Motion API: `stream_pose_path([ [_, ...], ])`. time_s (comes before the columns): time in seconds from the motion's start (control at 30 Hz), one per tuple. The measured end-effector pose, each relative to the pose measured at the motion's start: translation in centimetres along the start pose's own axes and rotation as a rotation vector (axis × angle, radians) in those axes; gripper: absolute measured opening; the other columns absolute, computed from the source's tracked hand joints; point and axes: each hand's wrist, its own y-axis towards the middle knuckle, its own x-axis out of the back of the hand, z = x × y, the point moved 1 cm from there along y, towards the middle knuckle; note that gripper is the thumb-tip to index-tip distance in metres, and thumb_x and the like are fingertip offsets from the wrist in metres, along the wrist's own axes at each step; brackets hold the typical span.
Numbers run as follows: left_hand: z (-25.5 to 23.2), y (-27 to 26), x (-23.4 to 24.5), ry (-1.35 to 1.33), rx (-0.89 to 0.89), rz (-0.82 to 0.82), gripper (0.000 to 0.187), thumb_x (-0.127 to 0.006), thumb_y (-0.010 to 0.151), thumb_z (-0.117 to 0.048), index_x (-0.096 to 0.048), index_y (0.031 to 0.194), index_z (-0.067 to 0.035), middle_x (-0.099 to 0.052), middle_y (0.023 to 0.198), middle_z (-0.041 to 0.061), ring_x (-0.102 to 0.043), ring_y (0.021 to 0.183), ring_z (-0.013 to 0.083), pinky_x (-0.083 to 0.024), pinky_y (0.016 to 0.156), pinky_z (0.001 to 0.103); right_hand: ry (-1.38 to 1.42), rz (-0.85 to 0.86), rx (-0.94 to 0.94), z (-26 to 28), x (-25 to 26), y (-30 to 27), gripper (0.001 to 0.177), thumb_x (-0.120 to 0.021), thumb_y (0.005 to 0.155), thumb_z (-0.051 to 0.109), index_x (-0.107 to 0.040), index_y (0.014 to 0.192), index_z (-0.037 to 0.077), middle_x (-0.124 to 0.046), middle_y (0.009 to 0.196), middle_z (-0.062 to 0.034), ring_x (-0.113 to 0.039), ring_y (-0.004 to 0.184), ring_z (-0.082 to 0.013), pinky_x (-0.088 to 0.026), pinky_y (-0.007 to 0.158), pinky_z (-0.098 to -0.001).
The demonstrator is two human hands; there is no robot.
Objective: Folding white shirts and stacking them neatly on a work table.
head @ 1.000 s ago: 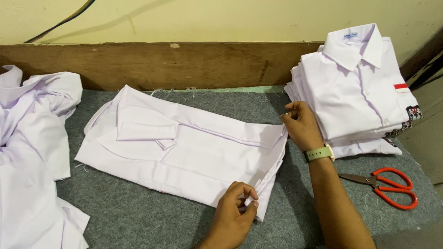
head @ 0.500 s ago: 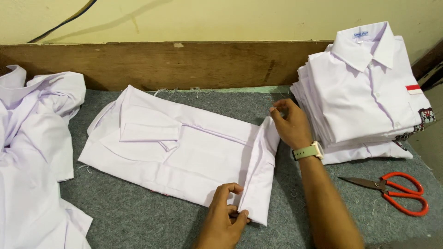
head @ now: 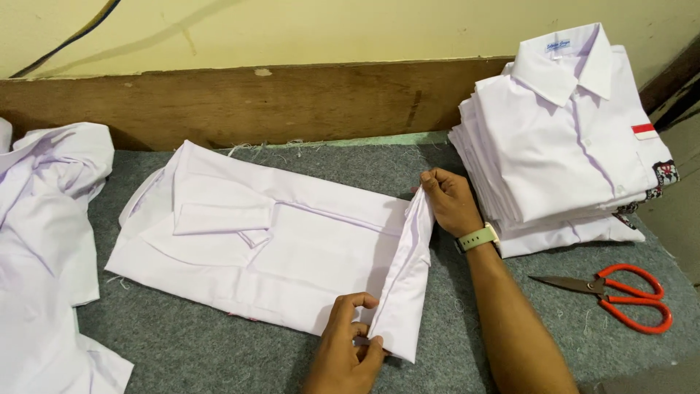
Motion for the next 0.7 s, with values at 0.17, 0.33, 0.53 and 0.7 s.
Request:
stream_pose_path([
  [0.17,-0.1,0.6,1.6,0.285,-0.074,0.154,0.06,-0.066,0.087,-0.014,-0.042,0.14,-0.028,-0.052,0.134,-0.005,-0.069,0.083,0.0102,-0.057,0.078,0.026,-0.106,0.166,0.01,1.5,-1.2,0.4,0.045,-0.052,0.108,0.039,-0.058,0.072,0.014,-0.045,0.063,0.0085,-0.038,0.057,-0.0026,-0.026,0.051,-0.0246],
  [0.33,-5.5,2.4,3.4,0.571,-0.143,0.206,0.061,-0.064,0.093,-0.036,-0.036,0.146,-0.023,-0.059,0.127,-0.001,-0.069,0.091,0.0178,-0.054,0.089,0.04,-0.346,0.27,0.034,2.9,-2.9,0.9,0.053,-0.047,0.106,0.046,-0.072,0.071,0.014,-0.051,0.057,0.0087,-0.043,0.055,-0.005,-0.031,0.052,-0.0286],
  [0.53,-10.7,7.4,3.6,0.636,-0.144,0.235,0.06,-0.058,0.096,-0.028,-0.039,0.147,-0.002,-0.071,0.116,0.022,-0.072,0.111,0.0435,-0.054,0.095,0.054,-0.44,0.207,0.04,5.0,-3.7,0.6,0.054,-0.046,0.112,0.037,-0.061,0.074,0.0,-0.054,0.062,-0.0223,-0.047,0.061,-0.0263,-0.042,0.06,-0.044],
  [0.7,-10.7,12.8,2.1,0.611,-0.115,0.186,0.071,-0.056,0.095,-0.047,-0.043,0.146,0.001,-0.072,0.125,0.023,-0.064,0.126,0.0437,-0.047,0.106,0.055,-0.428,0.148,-0.079,0.1,-3.2,1.7,0.061,-0.044,0.112,0.045,-0.063,0.076,0.0,-0.067,0.072,-0.0254,-0.059,0.066,-0.0309,-0.047,0.063,-0.0467],
])
